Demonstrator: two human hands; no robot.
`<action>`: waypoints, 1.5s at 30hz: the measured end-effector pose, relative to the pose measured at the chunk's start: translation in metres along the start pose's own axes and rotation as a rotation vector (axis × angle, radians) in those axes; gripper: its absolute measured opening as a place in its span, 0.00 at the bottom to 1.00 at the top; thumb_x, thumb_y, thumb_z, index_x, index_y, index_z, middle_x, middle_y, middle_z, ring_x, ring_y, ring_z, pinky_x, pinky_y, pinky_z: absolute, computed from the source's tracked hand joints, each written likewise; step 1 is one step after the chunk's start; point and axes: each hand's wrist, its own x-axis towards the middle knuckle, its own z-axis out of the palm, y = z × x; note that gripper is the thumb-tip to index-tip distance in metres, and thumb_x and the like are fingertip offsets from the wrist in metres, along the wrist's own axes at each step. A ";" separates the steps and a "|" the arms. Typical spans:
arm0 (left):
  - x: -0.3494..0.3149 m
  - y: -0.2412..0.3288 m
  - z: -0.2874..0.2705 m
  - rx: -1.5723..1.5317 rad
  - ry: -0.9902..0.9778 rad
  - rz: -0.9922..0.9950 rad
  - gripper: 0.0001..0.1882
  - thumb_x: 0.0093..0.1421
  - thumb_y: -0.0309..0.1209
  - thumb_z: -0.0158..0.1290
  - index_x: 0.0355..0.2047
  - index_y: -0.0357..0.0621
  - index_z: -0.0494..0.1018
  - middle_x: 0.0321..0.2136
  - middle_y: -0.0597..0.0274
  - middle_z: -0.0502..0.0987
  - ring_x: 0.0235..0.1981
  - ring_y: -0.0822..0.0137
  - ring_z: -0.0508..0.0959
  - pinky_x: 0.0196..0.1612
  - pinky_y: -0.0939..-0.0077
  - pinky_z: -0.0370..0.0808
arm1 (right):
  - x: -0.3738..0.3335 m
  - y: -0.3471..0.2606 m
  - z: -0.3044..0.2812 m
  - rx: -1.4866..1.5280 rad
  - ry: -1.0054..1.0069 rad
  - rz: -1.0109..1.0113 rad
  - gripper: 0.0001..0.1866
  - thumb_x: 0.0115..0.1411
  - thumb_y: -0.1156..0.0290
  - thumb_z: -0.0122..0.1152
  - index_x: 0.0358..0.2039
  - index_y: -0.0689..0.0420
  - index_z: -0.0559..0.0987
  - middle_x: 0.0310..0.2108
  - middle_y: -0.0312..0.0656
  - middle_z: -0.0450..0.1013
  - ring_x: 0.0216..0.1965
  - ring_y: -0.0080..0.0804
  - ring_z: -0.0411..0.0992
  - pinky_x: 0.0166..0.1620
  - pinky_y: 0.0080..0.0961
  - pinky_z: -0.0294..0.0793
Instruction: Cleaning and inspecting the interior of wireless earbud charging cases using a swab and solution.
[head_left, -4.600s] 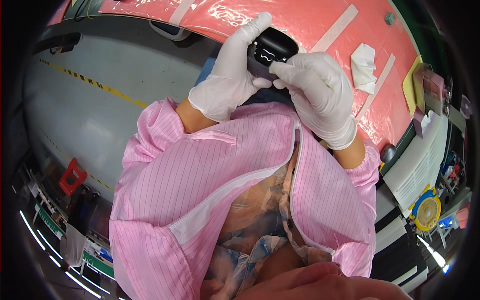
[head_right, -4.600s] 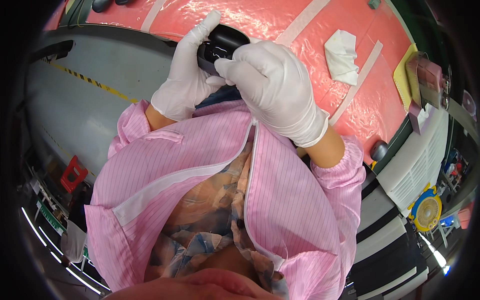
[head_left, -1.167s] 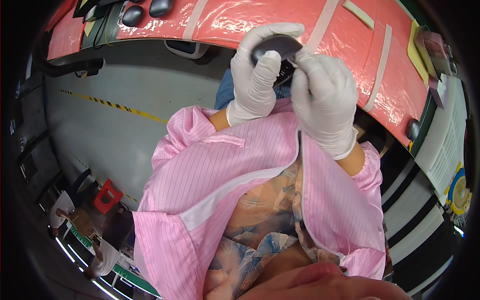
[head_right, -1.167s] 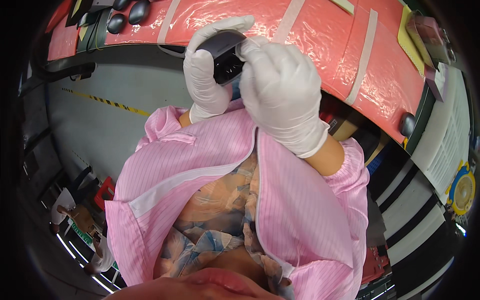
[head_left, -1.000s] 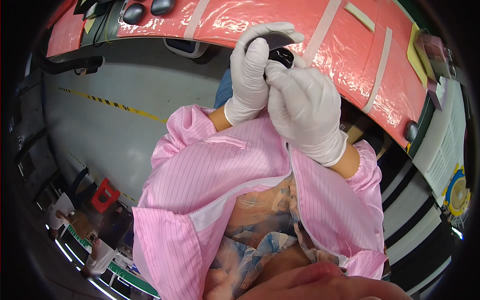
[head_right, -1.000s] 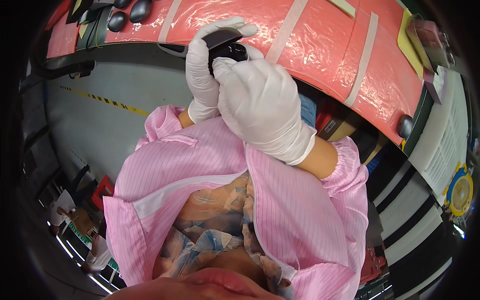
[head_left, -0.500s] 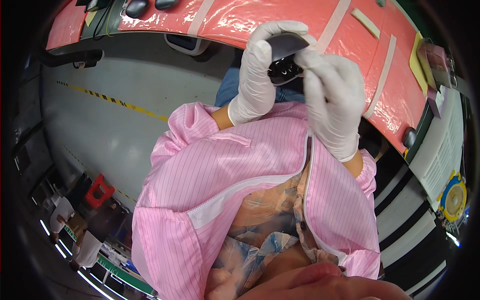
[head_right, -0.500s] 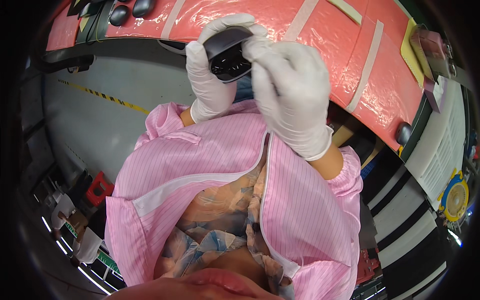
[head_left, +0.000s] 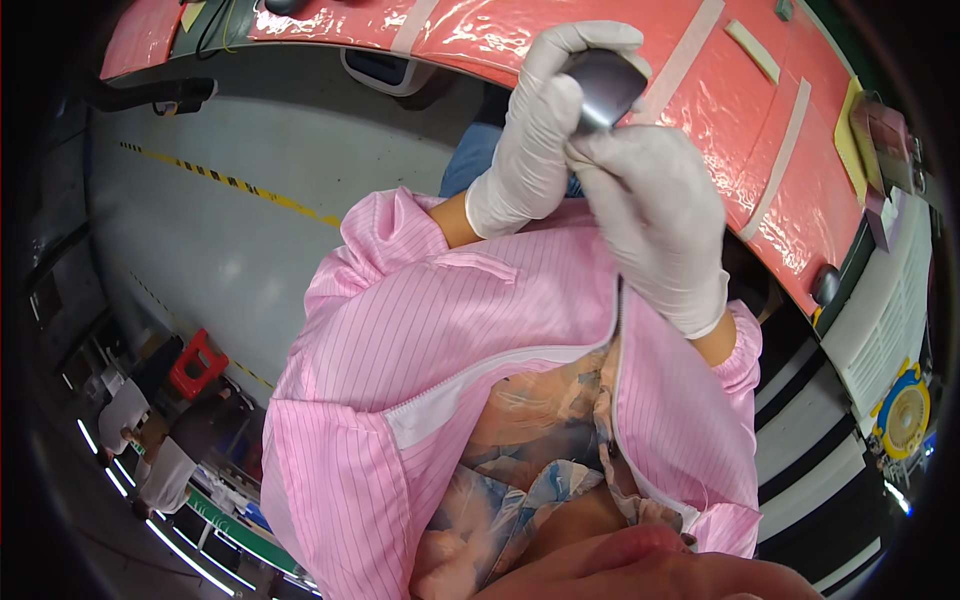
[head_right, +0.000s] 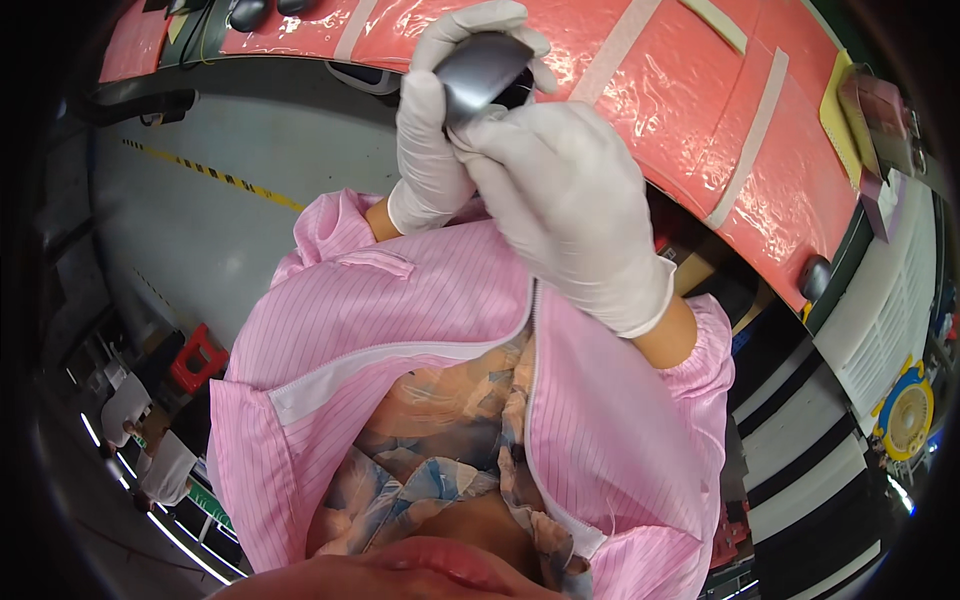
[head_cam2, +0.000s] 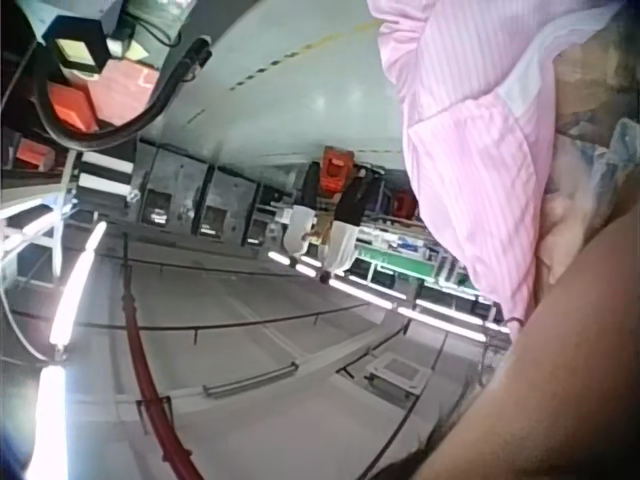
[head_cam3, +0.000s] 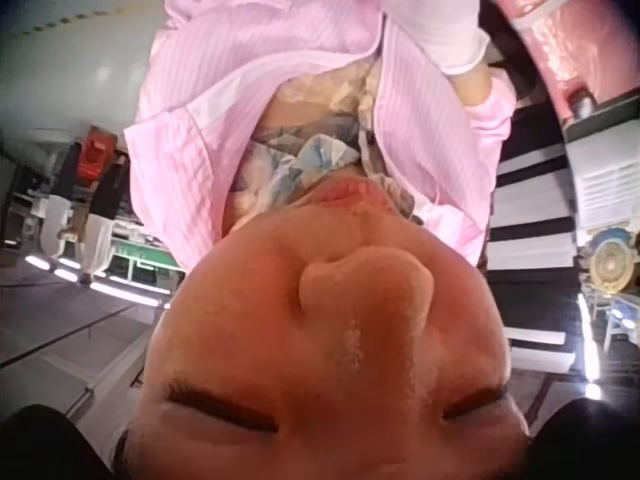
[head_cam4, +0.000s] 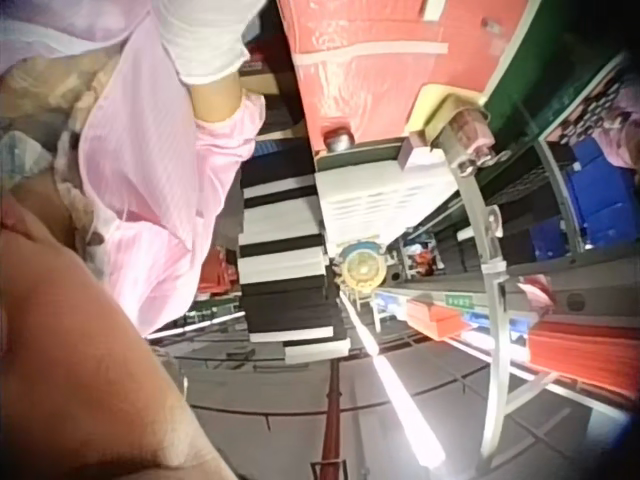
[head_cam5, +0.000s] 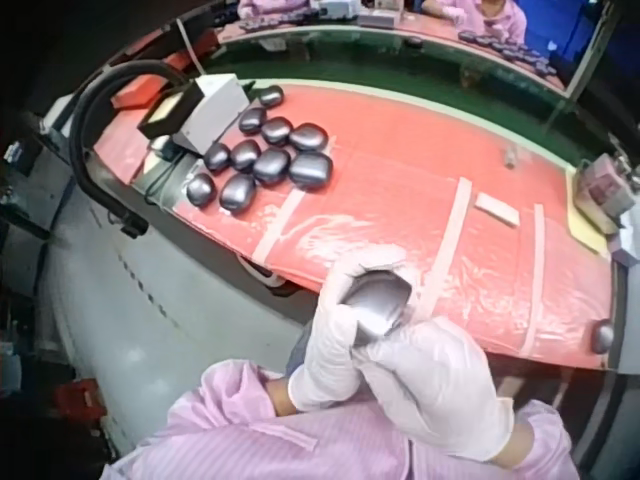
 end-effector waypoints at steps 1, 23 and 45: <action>-0.001 0.005 0.000 0.152 0.023 0.055 0.29 0.67 0.54 0.38 0.52 0.41 0.64 0.39 0.58 0.74 0.34 0.70 0.72 0.43 0.73 0.71 | 0.005 -0.015 0.000 -0.194 -0.026 0.116 0.07 0.53 0.78 0.62 0.34 0.59 0.76 0.28 0.44 0.71 0.29 0.41 0.70 0.34 0.32 0.70; 0.000 0.020 0.010 -0.622 0.319 -0.554 0.28 0.71 0.49 0.29 0.47 0.34 0.67 0.40 0.48 0.74 0.39 0.56 0.75 0.36 0.64 0.72 | -0.027 0.034 -0.016 0.161 0.187 0.387 0.14 0.53 0.88 0.57 0.39 0.60 0.80 0.36 0.41 0.77 0.35 0.23 0.74 0.36 0.16 0.72; 0.009 0.012 0.020 -0.386 0.220 -0.764 0.28 0.69 0.52 0.33 0.46 0.38 0.66 0.41 0.55 0.75 0.34 0.61 0.77 0.29 0.72 0.72 | 0.025 0.040 -0.047 -0.580 -0.504 -0.002 0.16 0.41 0.79 0.63 0.35 0.55 0.80 0.37 0.40 0.73 0.36 0.41 0.71 0.40 0.33 0.71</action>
